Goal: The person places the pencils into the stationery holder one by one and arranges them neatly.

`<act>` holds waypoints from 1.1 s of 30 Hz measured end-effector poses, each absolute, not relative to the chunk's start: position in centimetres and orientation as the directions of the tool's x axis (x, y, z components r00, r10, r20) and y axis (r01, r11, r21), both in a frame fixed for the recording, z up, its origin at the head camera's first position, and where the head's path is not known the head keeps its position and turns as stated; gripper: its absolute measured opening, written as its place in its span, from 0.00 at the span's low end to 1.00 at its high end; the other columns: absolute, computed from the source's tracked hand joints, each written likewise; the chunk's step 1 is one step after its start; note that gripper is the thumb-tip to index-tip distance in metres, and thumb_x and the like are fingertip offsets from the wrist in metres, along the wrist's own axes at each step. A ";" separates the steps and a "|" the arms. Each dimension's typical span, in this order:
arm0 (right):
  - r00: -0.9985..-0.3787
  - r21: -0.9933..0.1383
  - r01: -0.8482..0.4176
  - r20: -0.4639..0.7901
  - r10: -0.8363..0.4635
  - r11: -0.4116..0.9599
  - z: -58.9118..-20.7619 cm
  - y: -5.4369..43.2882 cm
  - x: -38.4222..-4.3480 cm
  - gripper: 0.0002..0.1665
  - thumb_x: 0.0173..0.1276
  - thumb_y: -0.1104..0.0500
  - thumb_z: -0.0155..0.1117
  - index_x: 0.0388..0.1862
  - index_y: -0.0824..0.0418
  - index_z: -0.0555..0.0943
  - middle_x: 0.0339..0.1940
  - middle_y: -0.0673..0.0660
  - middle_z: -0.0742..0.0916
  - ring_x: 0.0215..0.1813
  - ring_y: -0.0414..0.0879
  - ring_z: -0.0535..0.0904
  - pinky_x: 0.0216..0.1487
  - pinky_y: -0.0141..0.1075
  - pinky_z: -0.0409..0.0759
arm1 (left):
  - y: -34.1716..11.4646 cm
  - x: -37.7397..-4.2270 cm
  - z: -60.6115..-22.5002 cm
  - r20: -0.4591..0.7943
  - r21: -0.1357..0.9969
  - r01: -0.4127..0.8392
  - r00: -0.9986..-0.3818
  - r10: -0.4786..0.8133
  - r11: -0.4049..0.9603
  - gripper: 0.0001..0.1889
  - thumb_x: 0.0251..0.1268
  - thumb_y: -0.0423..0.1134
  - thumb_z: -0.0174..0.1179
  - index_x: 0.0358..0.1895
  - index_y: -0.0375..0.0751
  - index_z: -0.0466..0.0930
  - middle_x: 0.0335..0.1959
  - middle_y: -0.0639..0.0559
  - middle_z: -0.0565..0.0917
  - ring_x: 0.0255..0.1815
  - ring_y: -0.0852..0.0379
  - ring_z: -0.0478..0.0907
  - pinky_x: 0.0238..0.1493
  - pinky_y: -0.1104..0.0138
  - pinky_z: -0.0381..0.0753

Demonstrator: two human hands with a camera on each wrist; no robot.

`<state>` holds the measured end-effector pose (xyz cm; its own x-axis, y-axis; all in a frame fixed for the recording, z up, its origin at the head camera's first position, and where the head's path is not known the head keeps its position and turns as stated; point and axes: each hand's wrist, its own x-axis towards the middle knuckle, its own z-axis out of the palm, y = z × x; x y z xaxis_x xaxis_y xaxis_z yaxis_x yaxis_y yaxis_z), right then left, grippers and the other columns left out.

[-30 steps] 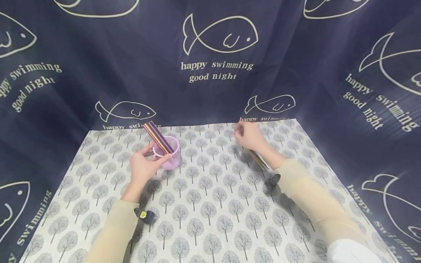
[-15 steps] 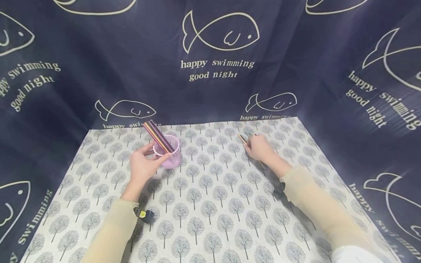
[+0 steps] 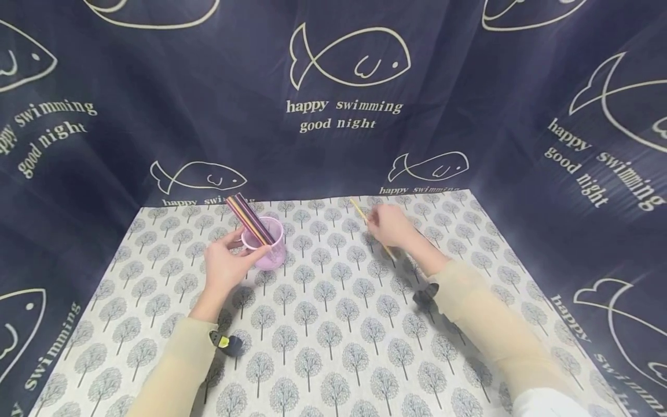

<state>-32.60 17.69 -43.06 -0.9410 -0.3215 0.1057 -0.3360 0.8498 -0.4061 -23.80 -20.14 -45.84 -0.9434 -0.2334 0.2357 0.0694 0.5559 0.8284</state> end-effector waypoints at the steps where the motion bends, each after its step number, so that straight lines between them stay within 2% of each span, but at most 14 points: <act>1: -0.930 -0.435 -0.367 0.139 -0.341 0.822 -42.3 16.7 -32.5 0.07 0.74 0.60 0.65 0.43 0.64 0.83 0.33 0.58 0.89 0.29 0.48 0.83 0.30 0.37 0.87 | -20.1 -23.8 -45.8 0.234 0.827 0.066 -0.944 -0.234 0.559 0.43 0.50 0.52 0.85 0.68 0.34 0.81 0.55 0.32 0.90 0.41 0.39 0.93 0.41 0.69 0.88; 3: -0.903 -0.476 -0.430 0.226 -0.366 0.767 -40.8 14.6 -32.2 0.07 0.76 0.60 0.64 0.45 0.63 0.84 0.32 0.57 0.89 0.30 0.47 0.84 0.33 0.37 0.87 | -20.1 -23.8 -45.8 0.221 0.831 0.057 -0.947 -0.235 0.553 0.43 0.50 0.53 0.85 0.68 0.34 0.81 0.55 0.32 0.90 0.42 0.39 0.93 0.44 0.64 0.89; 6: -0.873 -0.558 -0.488 0.329 -0.361 0.671 -38.4 11.6 -31.8 0.05 0.77 0.60 0.64 0.45 0.62 0.82 0.35 0.56 0.90 0.37 0.49 0.87 0.41 0.39 0.90 | -20.0 -23.9 -45.8 0.218 0.832 0.056 -0.948 -0.233 0.552 0.43 0.49 0.53 0.85 0.68 0.35 0.81 0.55 0.33 0.90 0.42 0.39 0.93 0.56 0.51 0.85; 8: -0.854 -0.622 -0.521 0.381 -0.355 0.585 -37.1 9.7 -31.5 0.04 0.78 0.61 0.64 0.47 0.62 0.81 0.38 0.57 0.90 0.42 0.49 0.89 0.48 0.39 0.91 | -20.0 -24.0 -45.9 0.219 0.836 0.058 -0.947 -0.235 0.546 0.43 0.49 0.54 0.85 0.68 0.36 0.81 0.55 0.33 0.90 0.43 0.38 0.93 0.58 0.49 0.84; 11: -0.826 -0.697 -0.561 0.435 -0.357 0.447 -35.6 7.0 -31.1 0.04 0.79 0.64 0.63 0.48 0.64 0.79 0.42 0.59 0.90 0.46 0.51 0.90 0.54 0.38 0.91 | -20.0 -24.0 -46.1 0.234 0.830 0.067 -0.943 -0.237 0.554 0.43 0.48 0.54 0.86 0.67 0.36 0.82 0.55 0.34 0.90 0.44 0.39 0.93 0.53 0.52 0.87; 16: -0.772 -0.723 -0.625 0.517 -0.371 0.295 -34.9 3.2 -31.0 0.06 0.79 0.66 0.62 0.50 0.66 0.78 0.46 0.61 0.89 0.47 0.51 0.90 0.54 0.32 0.91 | -20.2 -23.9 -46.2 0.267 0.814 0.082 -0.932 -0.245 0.574 0.43 0.47 0.53 0.87 0.65 0.34 0.83 0.54 0.34 0.90 0.43 0.39 0.93 0.43 0.60 0.90; 20: -0.750 -0.712 -0.648 0.536 -0.386 0.271 -35.0 1.1 -31.0 0.06 0.78 0.66 0.64 0.49 0.66 0.78 0.44 0.61 0.89 0.45 0.50 0.90 0.51 0.31 0.91 | -20.1 -24.1 -46.2 0.274 0.805 0.088 -0.932 -0.236 0.586 0.43 0.47 0.53 0.86 0.66 0.33 0.83 0.54 0.33 0.90 0.44 0.39 0.93 0.43 0.58 0.90; 28: -0.738 -0.646 -0.666 0.498 -0.455 0.374 -36.2 -1.6 -31.5 0.05 0.78 0.63 0.65 0.47 0.64 0.80 0.42 0.58 0.91 0.44 0.47 0.90 0.48 0.24 0.87 | -20.1 -23.9 -46.0 0.282 0.800 0.087 -0.928 -0.243 0.593 0.42 0.47 0.53 0.86 0.65 0.35 0.84 0.52 0.33 0.91 0.44 0.39 0.93 0.47 0.51 0.91; 33: -0.745 -0.636 -0.654 0.448 -0.495 0.409 -37.1 -2.2 -31.9 0.05 0.77 0.62 0.67 0.47 0.63 0.82 0.42 0.57 0.92 0.45 0.46 0.91 0.48 0.23 0.87 | -20.2 -23.8 -45.9 0.300 0.784 0.094 -0.923 -0.241 0.613 0.41 0.47 0.54 0.86 0.64 0.35 0.85 0.49 0.34 0.91 0.43 0.39 0.93 0.46 0.52 0.90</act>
<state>-31.93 -2.25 -37.10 -0.7446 -0.4951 0.4478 -0.6544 0.4090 -0.6360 -23.80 -20.15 -45.90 -0.9230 -0.2414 0.2995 0.0942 0.6132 0.7843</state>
